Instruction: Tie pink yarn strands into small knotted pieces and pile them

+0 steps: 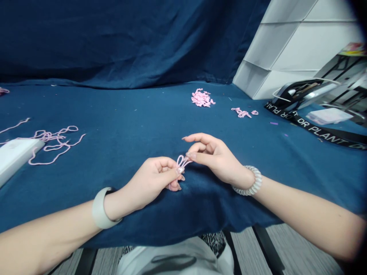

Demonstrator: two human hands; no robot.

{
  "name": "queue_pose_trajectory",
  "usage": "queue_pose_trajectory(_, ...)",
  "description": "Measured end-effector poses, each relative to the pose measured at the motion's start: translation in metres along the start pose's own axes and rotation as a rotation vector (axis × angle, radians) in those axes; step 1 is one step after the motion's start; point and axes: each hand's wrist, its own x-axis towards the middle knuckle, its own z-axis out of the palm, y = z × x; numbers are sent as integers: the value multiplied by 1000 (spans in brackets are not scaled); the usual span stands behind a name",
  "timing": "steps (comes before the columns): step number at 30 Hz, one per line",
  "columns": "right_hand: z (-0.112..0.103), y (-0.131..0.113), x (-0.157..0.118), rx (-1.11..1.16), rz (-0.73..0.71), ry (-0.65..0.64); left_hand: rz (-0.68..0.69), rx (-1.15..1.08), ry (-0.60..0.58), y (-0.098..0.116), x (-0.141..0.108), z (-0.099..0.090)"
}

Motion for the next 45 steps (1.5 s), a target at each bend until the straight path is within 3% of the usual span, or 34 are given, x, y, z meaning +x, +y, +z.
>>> queue_pose_trajectory(4,-7,-1,1,12,-60,-68,-16,-23,4,-1,0,0)
queue_pose_trajectory(11,-18,-3,-1,-443,-362,-227,21,-29,-32,-1,0,-2)
queue_pose_trajectory(14,-19,-2,-1,-533,-458,-266,42,24,-44,0,0,-2)
queue_pose_trajectory(30,-12,-5,-7,-826,-701,-286,95,233,-93,6,-3,1)
queue_pose_trajectory(38,-15,-6,-7,-803,-636,-347,121,243,-72,6,-4,-1)
queue_pose_trajectory(45,-13,-5,-7,-775,-591,-317,123,246,-63,4,-4,-1)
